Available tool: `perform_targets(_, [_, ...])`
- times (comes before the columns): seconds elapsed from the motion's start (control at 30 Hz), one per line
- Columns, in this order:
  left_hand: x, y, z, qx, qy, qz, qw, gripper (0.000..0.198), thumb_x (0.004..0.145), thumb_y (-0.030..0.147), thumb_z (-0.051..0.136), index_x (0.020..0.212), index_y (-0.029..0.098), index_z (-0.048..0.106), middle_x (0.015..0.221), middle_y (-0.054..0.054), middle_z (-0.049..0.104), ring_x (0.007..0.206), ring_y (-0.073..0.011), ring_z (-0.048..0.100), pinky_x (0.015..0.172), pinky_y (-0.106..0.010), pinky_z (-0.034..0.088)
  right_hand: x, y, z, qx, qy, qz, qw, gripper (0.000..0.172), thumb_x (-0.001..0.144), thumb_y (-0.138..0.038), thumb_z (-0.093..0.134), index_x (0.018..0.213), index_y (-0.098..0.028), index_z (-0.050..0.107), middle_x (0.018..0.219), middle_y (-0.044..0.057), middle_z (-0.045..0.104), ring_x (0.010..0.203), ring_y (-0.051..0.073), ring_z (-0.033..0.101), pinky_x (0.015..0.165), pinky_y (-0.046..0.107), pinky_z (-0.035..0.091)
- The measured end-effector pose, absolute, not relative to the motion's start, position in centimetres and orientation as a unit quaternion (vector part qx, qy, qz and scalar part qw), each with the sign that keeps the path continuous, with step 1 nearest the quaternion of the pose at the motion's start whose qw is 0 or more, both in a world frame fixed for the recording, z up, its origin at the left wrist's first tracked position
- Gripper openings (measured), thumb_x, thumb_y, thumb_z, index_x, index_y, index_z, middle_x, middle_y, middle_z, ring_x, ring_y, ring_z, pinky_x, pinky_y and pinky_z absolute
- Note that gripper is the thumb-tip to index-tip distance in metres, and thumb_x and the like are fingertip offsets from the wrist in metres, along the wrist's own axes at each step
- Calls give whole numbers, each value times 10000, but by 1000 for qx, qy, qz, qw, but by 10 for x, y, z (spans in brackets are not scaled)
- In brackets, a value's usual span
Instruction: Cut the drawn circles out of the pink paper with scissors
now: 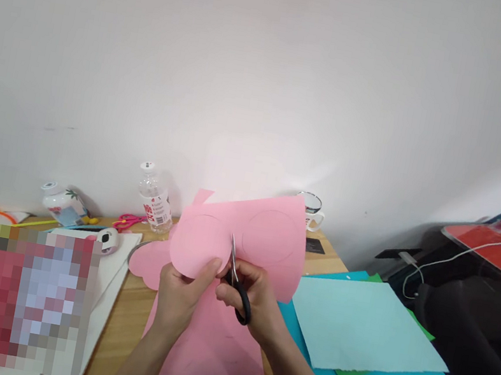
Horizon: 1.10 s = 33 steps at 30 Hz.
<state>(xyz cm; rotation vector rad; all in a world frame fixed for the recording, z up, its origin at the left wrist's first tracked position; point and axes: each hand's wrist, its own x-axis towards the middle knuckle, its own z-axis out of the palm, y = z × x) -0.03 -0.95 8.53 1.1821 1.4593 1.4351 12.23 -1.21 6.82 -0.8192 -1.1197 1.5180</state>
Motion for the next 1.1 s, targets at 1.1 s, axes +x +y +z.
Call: perform_targets(1.1, [1,-11,88,464,568,567,375,241,621,325,690,747,119,687,721,-68,721,690,-207,673,622,-286,550,120,-11,72,-340,-502,610,510,312,556,-327,787,631,-157,536,560,-60,354,517,66,274,489,216,261])
